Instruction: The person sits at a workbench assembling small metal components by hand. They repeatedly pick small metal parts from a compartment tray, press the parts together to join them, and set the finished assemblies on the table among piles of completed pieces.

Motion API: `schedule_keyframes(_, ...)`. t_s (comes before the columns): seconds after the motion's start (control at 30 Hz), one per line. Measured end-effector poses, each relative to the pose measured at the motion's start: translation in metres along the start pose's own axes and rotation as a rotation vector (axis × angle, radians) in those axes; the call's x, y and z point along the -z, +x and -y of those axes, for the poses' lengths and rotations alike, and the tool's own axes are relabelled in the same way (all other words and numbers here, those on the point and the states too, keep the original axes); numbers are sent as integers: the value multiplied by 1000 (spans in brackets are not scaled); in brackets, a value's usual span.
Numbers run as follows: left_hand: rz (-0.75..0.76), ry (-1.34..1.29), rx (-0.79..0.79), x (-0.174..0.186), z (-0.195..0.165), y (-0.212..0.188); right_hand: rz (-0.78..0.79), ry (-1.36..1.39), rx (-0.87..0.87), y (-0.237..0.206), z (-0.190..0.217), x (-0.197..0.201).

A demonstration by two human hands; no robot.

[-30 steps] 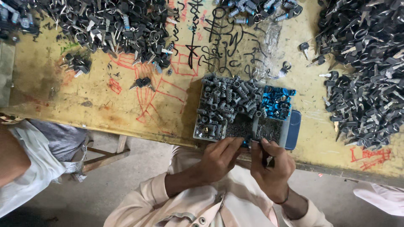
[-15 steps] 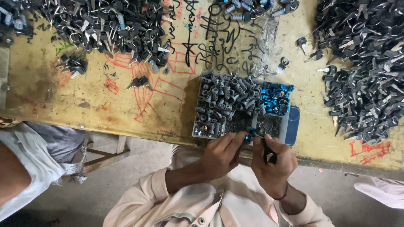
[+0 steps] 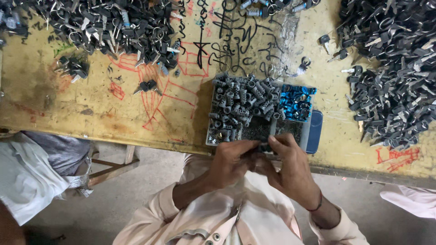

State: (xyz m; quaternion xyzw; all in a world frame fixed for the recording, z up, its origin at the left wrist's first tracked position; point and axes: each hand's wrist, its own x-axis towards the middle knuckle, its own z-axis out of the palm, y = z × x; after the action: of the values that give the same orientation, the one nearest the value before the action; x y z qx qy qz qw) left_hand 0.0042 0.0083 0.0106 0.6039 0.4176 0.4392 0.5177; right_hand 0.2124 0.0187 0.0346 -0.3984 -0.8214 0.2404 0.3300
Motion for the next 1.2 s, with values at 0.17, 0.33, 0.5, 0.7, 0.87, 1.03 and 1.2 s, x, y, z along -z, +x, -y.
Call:
schedule_keyframes(0.17,-57,-117,170,-1,-8,3,37,-85,0,24,12,-1)
schedule_keyframes(0.33,258,-145,151,14,-3,-3,597,81,-143,74,24,65)
schedule_keyframes(0.5,190,127,52,37,-9,-15,130,0,-341,89,2,74)
schedule_keyframes(0.7,-39,753,-8,59,-17,-13,277,-30,-233,56,-1,28)
schedule_keyframes(0.87,210,1142,54,65,-4,-2,400,-307,-22,51,-10,-3)
schedule_keyframes(1.03,340,1248,-59,71,-3,0,486,-434,18,42,-22,-11)
schedule_keyframes(1.2,436,1381,-187,74,-2,6,416,-175,-73,41,-20,-8)
